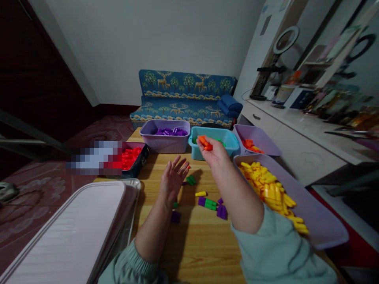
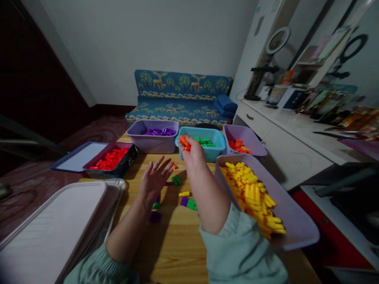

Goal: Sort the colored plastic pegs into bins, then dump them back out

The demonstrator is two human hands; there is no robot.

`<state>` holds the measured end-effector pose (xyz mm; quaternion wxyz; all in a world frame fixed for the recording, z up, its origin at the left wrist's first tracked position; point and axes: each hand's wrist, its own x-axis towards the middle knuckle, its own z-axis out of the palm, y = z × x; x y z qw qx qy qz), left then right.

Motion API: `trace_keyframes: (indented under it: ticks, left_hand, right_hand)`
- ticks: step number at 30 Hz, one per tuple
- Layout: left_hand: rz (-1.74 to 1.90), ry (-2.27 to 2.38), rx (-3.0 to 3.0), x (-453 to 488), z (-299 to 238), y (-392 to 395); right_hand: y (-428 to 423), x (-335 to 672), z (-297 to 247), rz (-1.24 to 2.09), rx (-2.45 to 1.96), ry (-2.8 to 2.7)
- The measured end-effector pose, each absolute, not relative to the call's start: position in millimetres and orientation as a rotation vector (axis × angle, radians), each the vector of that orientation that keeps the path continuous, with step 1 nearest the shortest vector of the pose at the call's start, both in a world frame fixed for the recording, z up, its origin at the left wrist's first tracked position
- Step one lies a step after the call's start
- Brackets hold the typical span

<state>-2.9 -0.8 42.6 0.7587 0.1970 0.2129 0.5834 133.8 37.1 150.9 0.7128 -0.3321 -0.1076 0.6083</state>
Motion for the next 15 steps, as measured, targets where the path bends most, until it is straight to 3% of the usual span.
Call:
trace_keyframes:
  ticks: [5,15]
  left_hand:
    - [1.240,0.485,0.565,42,95,19]
    - [0.830,0.485,0.670,176,152,87]
  right_hand:
    - [39,160,160,1.376,-0.972,-0.581]
    - [78,302,156,0.996,-1.166,-0.628]
